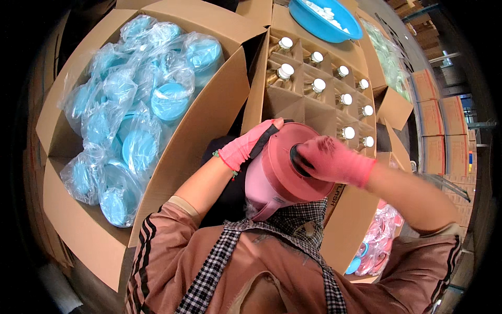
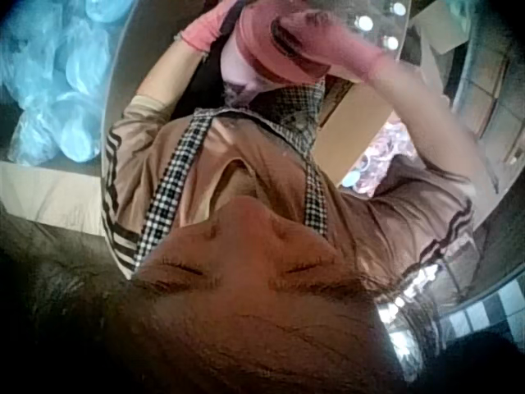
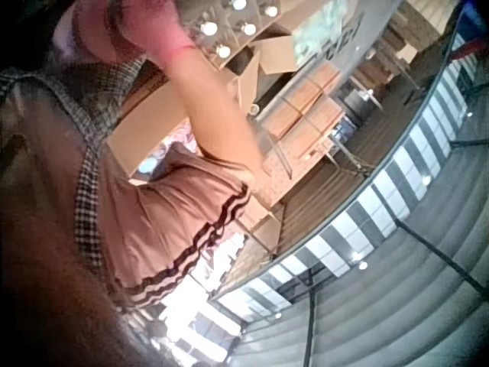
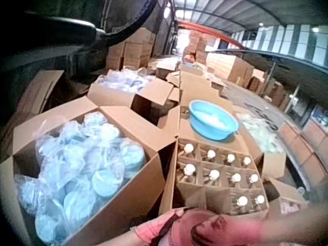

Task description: The person assembles plastic pitchers by placing stainless steel inner containers into blue and pink outer bodies and securing the lids. They then wrap the assembled units in clear plastic bags and place them into cardboard boxes.

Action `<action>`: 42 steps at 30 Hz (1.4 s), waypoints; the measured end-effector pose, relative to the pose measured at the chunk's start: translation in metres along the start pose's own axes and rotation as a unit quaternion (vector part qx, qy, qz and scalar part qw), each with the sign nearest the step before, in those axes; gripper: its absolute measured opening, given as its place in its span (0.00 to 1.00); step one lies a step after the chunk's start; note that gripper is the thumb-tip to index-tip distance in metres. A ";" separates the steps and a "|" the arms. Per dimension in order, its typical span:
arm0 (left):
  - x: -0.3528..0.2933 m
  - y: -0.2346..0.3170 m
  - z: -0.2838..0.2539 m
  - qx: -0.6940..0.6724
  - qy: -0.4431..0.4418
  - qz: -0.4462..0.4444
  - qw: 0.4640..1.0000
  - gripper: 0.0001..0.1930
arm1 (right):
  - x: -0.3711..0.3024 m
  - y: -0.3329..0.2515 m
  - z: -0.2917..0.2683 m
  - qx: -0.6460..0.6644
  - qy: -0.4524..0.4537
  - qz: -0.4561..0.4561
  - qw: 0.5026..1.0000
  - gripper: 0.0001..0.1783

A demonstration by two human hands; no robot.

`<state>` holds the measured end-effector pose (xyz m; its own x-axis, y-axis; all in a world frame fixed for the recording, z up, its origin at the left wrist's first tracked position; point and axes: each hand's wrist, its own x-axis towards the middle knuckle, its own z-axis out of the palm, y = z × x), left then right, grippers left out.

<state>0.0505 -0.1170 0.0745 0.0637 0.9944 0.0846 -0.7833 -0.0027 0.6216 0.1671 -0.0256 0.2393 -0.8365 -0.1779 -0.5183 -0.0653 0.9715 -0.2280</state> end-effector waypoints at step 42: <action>-0.109 -0.037 0.070 0.635 0.120 0.047 0.762 0.36 | -0.059 -0.067 0.219 0.765 0.336 0.179 0.519 0.17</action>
<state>0.1157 -0.2323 0.0972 -0.1900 0.9738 0.1249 0.4612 -0.0238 0.8870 0.3396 -0.1149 0.1045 -0.6809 0.5659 -0.4650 0.2380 -0.4295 -0.8711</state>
